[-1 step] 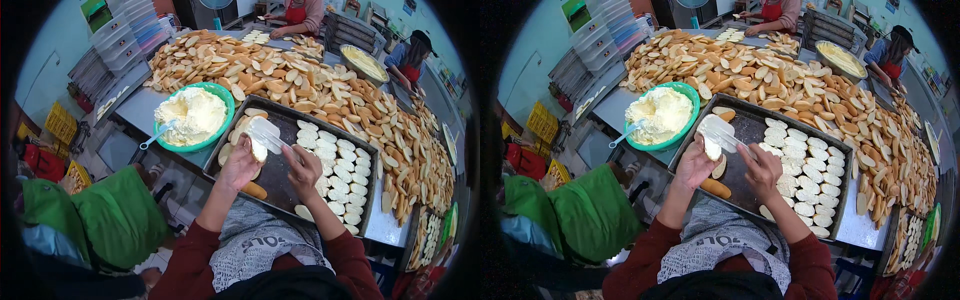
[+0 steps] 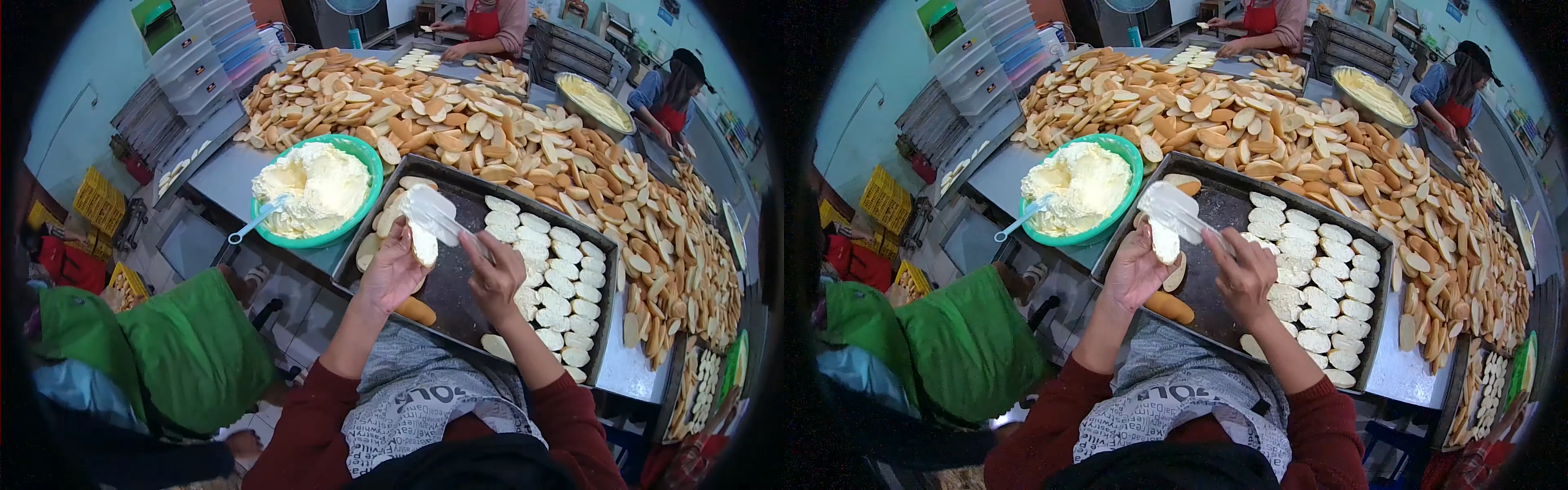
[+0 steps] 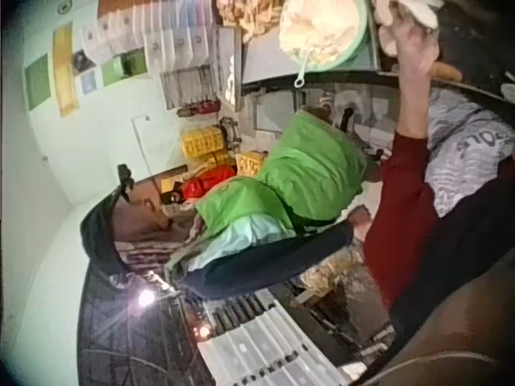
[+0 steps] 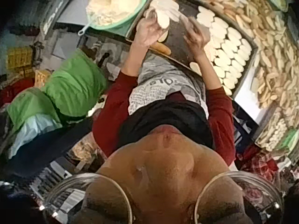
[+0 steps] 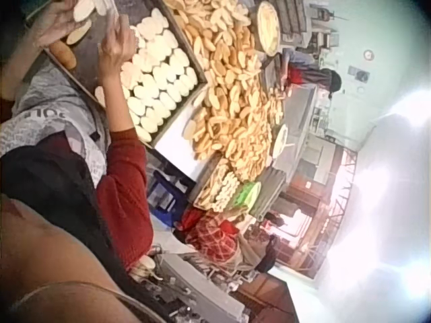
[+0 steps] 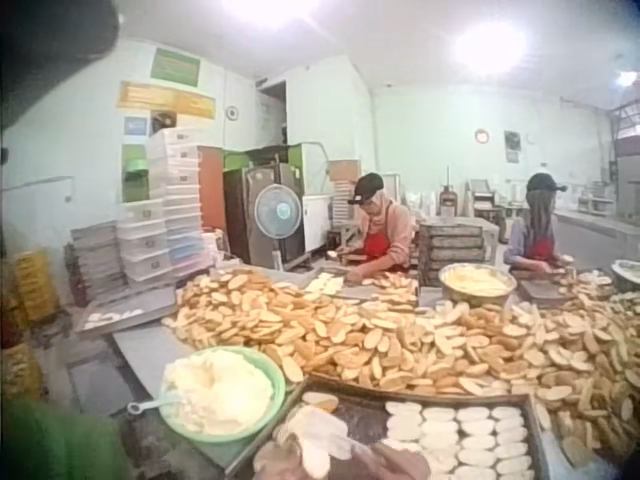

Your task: The person spreads a white creamy filling onto sliced bread rolls using a small metal spatula. They pick up individual bread halves from a tray, scoop filling from a green bowl, and apply it to the cut surface before placing the filled rolls back onto the tray.

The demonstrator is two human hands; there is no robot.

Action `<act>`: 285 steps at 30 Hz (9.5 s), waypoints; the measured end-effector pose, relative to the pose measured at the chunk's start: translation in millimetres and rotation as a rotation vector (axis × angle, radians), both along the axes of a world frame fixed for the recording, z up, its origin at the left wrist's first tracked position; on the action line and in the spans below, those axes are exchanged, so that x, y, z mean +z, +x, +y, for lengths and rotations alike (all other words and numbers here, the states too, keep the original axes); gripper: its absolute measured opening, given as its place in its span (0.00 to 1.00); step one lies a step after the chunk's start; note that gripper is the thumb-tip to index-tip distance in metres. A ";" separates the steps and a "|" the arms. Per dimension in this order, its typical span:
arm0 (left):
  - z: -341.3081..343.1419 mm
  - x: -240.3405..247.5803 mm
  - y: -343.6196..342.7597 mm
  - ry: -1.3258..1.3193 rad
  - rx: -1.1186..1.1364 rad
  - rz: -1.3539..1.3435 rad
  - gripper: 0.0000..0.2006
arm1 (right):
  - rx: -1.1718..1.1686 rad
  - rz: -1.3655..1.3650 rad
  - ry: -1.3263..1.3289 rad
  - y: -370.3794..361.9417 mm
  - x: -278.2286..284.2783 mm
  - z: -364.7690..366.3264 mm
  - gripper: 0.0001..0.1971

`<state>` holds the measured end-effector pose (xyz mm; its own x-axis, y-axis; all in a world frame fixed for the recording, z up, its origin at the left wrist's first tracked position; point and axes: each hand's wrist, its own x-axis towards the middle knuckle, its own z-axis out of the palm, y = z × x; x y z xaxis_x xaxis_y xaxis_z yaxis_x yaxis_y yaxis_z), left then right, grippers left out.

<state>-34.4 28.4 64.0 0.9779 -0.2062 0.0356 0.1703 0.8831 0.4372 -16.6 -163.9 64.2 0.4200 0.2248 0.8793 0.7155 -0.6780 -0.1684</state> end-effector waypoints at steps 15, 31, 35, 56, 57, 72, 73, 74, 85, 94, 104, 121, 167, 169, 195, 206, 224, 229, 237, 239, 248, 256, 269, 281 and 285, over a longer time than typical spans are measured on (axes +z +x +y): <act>-28.1 -45.7 36.3 0.389 -0.153 0.059 0.19 | -0.300 0.448 0.480 -40.6 -0.5 -99.3 0.18; -88.1 -89.2 86.6 1.975 0.127 -0.725 0.25 | -0.482 0.473 0.647 -97.2 -31.7 -154.5 0.15; -88.6 -84.0 83.6 2.035 0.207 -0.663 0.27 | -0.474 0.488 0.620 -96.0 -27.9 -147.4 0.15; 3.0 -59.1 123.5 2.546 0.349 -0.439 0.23 | -0.061 0.575 0.465 -12.1 9.1 -39.1 0.16; 3.4 -69.8 124.7 2.471 0.500 -0.479 0.20 | -0.030 0.564 0.425 1.4 14.0 -26.0 0.16; 35.1 -25.2 7.6 0.766 0.184 0.081 0.18 | 0.058 0.389 -0.426 163.1 20.3 177.2 0.07; 38.8 -27.5 -0.4 0.693 0.172 0.108 0.19 | 0.060 0.375 -0.463 164.0 18.5 184.9 0.05; 42.5 -29.4 -6.3 0.619 0.158 0.133 0.20 | 0.070 0.363 -0.481 163.3 15.4 188.8 0.02; 67.0 -35.9 -22.0 0.430 0.291 0.213 0.18 | 0.338 1.203 -0.264 162.5 26.0 179.2 0.12; 77.4 -40.2 -16.8 0.223 0.352 0.185 0.22 | 0.624 1.739 0.310 158.1 18.8 130.5 0.18; 81.7 -23.1 -13.1 0.118 0.367 0.134 0.22 | 0.630 1.429 0.534 74.3 8.9 83.4 0.16; 44.2 -1.4 -6.3 0.092 0.176 0.019 0.20 | 0.451 0.446 0.284 15.9 -29.2 48.5 0.29; -28.7 -34.2 18.8 0.621 -0.164 -0.004 0.20 | -0.172 0.411 0.536 -29.6 -2.7 -81.8 0.18; -37.3 -52.6 30.8 0.879 -0.217 -0.058 0.22 | -0.219 0.441 0.596 -43.7 -6.0 -97.2 0.17; -6.4 -42.8 42.8 2.498 0.103 -0.497 0.24 | -0.274 0.565 0.727 -75.9 -26.9 -105.6 0.16; -7.6 -63.4 42.7 1.403 0.294 -0.115 0.13 | 0.000 0.905 0.974 -72.3 -23.5 -73.6 0.14; 17.9 -3.2 -8.2 0.015 -0.048 0.031 0.21 | 0.416 1.128 0.814 -49.9 -3.5 7.5 0.15; 21.7 -3.0 -15.1 0.066 -0.023 0.029 0.21 | 0.536 0.913 0.776 -41.8 -9.5 22.5 0.15; 16.7 4.1 -17.4 -0.016 0.008 0.006 0.20 | 0.481 0.672 0.534 -26.7 -19.1 33.5 0.18; 20.8 5.4 -16.0 -0.045 0.008 -0.006 0.20 | 0.455 0.622 0.476 -25.5 -19.6 29.6 0.21; 38.8 12.8 -13.8 0.042 0.187 -0.099 0.20 | 0.217 0.448 0.233 -31.5 5.7 -15.4 0.28; 31.8 10.6 -4.0 0.257 0.288 -0.141 0.21 | 0.103 0.351 -0.135 -49.8 32.2 -15.8 0.31; 11.8 0.9 -10.2 0.074 0.002 -0.041 0.19 | 0.034 0.024 -0.096 -29.6 5.5 -9.9 0.33; 12.1 -9.3 -6.8 0.219 0.114 -0.112 0.25 | 0.033 0.430 0.191 -39.4 21.5 -16.6 0.28; 7.4 -17.5 2.8 0.288 0.159 -0.104 0.25 | -0.001 0.411 -0.063 -76.7 15.9 -43.1 0.28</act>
<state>-31.5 35.8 46.5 0.9927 -0.0675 0.0995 -0.0184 0.7327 0.6803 -93.3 -207.0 80.1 0.7334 0.2725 0.6229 0.5968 -0.6969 -0.3978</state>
